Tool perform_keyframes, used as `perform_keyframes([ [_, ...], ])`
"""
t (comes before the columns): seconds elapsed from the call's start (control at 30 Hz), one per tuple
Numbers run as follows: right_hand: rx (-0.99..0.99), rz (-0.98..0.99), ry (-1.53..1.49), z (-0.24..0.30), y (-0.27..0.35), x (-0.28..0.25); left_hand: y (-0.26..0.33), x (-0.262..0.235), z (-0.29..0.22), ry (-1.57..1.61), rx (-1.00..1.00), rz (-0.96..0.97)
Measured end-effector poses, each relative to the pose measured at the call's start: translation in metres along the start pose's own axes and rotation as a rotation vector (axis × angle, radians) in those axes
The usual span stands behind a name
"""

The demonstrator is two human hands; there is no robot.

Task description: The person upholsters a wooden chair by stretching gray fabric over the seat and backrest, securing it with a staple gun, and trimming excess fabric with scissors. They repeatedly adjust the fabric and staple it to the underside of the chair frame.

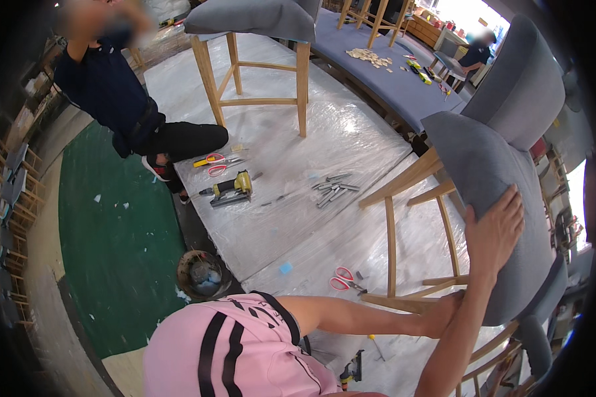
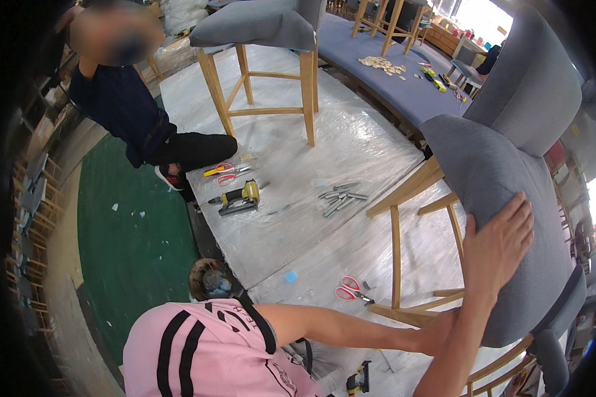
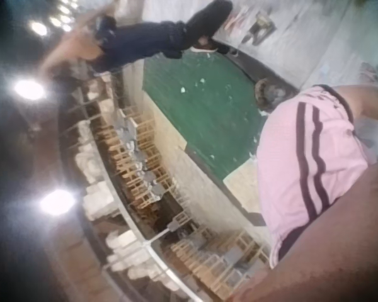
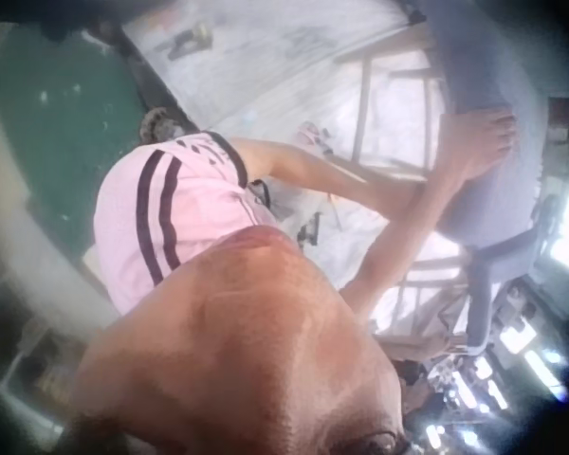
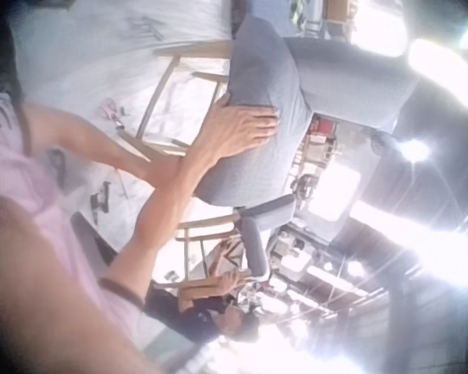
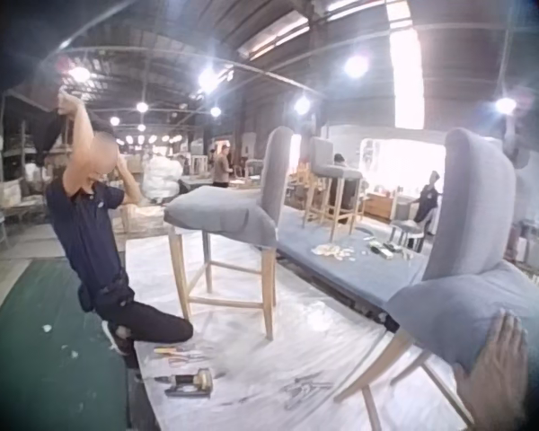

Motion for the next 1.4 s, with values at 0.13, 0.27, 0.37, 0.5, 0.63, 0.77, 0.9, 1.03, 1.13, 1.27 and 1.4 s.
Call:
perform_keyframes([
  [0.13,-0.020,0.105,-0.003,0.029,-0.036,0.017,0.004,-0.033,-0.038,0.142,0.104,0.078],
  [0.27,0.030,0.196,-0.185,0.021,-0.065,0.010,0.005,-0.013,-0.055,0.130,0.029,0.094],
  [0.37,-0.281,0.113,-0.531,0.010,-0.060,0.012,-0.007,-0.014,-0.017,-0.132,-0.175,0.235],
  [0.5,-0.060,0.296,-0.649,-0.099,0.014,-0.005,-0.006,-0.011,-0.033,-0.192,-0.394,0.407],
  [0.63,0.070,0.028,-0.449,-0.153,0.092,0.004,-0.008,0.002,0.000,-0.211,-0.021,0.135],
  [0.77,0.151,-0.056,-0.099,-0.110,0.115,-0.014,-0.002,0.005,0.006,-0.182,-0.075,0.171],
  [0.9,0.009,-0.068,-0.052,-0.057,0.068,-0.008,0.002,-0.001,-0.005,-0.277,0.062,0.014],
  [1.03,0.009,0.018,-0.015,-0.004,0.014,0.006,0.001,-0.005,-0.011,0.033,-0.023,0.012],
  [1.13,0.015,0.076,0.006,0.030,-0.022,0.010,0.006,-0.011,-0.004,0.151,-0.014,0.094],
  [1.27,-0.066,-0.044,-0.061,0.032,-0.037,0.010,0.003,-0.001,0.014,0.090,-0.118,0.195],
  [1.4,-0.499,-0.336,-0.796,0.012,0.018,-0.030,0.009,0.018,0.031,-0.214,-0.298,0.378],
])
Point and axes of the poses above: each hand's wrist, its own y-axis away from the middle knuckle, its own x-axis out of the palm, z = x × y, the point moved 8 cm from there along -y, towards the middle knuckle, and after that the axes turned 4 degrees about -y, right-handed, at the moved point
